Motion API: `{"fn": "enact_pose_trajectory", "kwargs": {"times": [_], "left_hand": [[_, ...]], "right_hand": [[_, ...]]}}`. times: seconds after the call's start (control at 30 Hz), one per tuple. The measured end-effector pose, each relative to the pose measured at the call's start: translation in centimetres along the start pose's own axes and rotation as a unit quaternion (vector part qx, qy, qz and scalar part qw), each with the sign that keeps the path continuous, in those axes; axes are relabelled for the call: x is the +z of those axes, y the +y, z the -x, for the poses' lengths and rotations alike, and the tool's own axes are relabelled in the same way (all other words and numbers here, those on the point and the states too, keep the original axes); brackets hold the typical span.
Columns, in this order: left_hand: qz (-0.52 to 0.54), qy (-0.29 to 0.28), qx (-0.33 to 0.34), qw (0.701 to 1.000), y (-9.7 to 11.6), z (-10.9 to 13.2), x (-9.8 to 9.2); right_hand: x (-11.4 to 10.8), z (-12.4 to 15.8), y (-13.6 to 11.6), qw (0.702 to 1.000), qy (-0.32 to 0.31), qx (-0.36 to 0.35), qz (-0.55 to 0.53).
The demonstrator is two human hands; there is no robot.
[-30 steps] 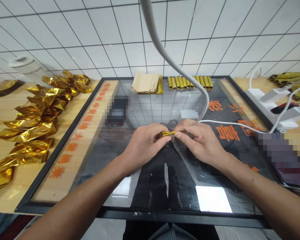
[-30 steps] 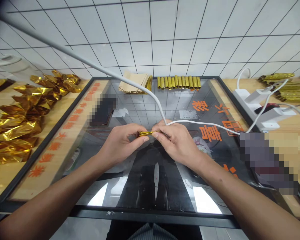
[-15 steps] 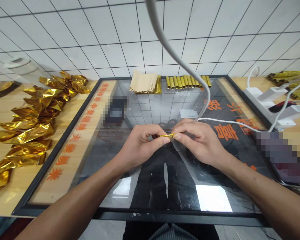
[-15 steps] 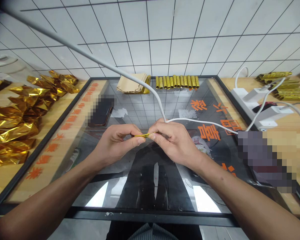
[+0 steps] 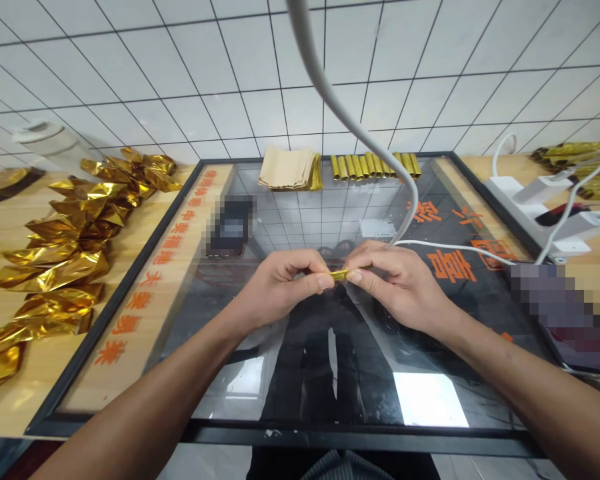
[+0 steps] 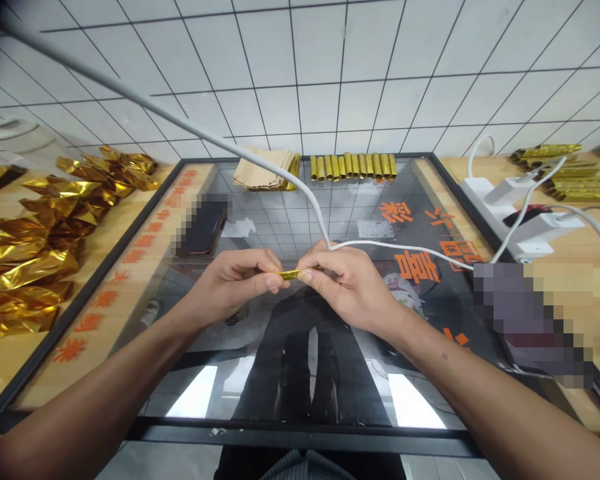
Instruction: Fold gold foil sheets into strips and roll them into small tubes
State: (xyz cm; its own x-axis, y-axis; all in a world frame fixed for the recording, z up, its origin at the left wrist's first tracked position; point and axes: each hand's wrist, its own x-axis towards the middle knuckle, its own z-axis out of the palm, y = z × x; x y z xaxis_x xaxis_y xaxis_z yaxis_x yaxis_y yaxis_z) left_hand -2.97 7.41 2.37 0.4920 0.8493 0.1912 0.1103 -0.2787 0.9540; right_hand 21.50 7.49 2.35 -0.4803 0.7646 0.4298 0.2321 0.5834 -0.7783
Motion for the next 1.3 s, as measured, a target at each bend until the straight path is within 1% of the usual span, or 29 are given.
{"fn": "enact_pose_trajectory", "kwargs": {"times": [0.07,0.17,0.27,0.37,0.47,0.57,0.73,0.83,0.9,0.97,1.0,1.07,1.13,1.2,1.3], "left_hand": [[0.017,0.015,-0.016,1.0,-0.6,-0.1,0.1],[0.004,0.031,-0.013,0.999,-1.0,-0.1,0.3],[-0.031,0.046,0.006,0.998,-0.8,-0.1,0.4],[-0.072,0.044,0.018,0.996,-0.2,0.0,0.6],[-0.099,0.03,0.014,0.995,0.2,0.0,0.9],[-0.118,0.012,0.0,0.993,0.5,0.0,1.1],[-0.133,-0.045,-0.006,0.99,0.6,-0.1,0.7],[-0.111,-0.074,0.002,0.991,0.5,0.0,0.3],[-0.067,-0.081,-0.012,0.994,0.3,0.1,0.3],[-0.028,-0.071,-0.027,0.997,0.3,0.1,0.5],[-0.025,-0.062,-0.031,0.997,0.3,0.2,0.7],[-0.055,-0.035,-0.027,0.997,0.4,0.2,1.0],[-0.1,-0.014,-0.009,0.995,0.5,0.2,1.2],[-0.136,-0.003,0.024,0.99,0.4,0.2,1.2],[-0.174,0.015,0.066,0.982,0.1,0.2,0.9]], "right_hand": [[0.0,0.0,-0.1,1.0,0.003,0.0,0.006],[0.0,0.1,0.0,1.0,0.0,0.009,0.017],[0.1,0.2,0.2,0.999,-0.011,0.015,0.036],[0.2,0.2,0.3,0.998,-0.029,0.0,0.05],[0.3,0.3,0.4,0.998,-0.037,-0.011,0.057],[0.2,0.3,0.4,0.998,-0.04,-0.008,0.04],[0.1,0.3,0.5,0.998,-0.059,-0.019,0.031],[0.1,0.3,0.4,0.996,-0.076,-0.028,0.025],[0.0,0.4,0.2,0.996,-0.081,-0.025,0.019],[-0.1,0.4,0.0,0.997,-0.077,-0.023,0.017],[-0.1,0.3,-0.1,0.997,-0.071,-0.023,0.019],[-0.2,0.3,-0.2,0.998,-0.057,-0.019,0.025],[-0.1,0.2,-0.2,0.998,-0.046,-0.011,0.031],[0.1,0.2,-0.1,0.999,-0.036,0.004,0.034],[0.4,0.1,0.1,0.999,-0.004,0.038,0.037]]}}
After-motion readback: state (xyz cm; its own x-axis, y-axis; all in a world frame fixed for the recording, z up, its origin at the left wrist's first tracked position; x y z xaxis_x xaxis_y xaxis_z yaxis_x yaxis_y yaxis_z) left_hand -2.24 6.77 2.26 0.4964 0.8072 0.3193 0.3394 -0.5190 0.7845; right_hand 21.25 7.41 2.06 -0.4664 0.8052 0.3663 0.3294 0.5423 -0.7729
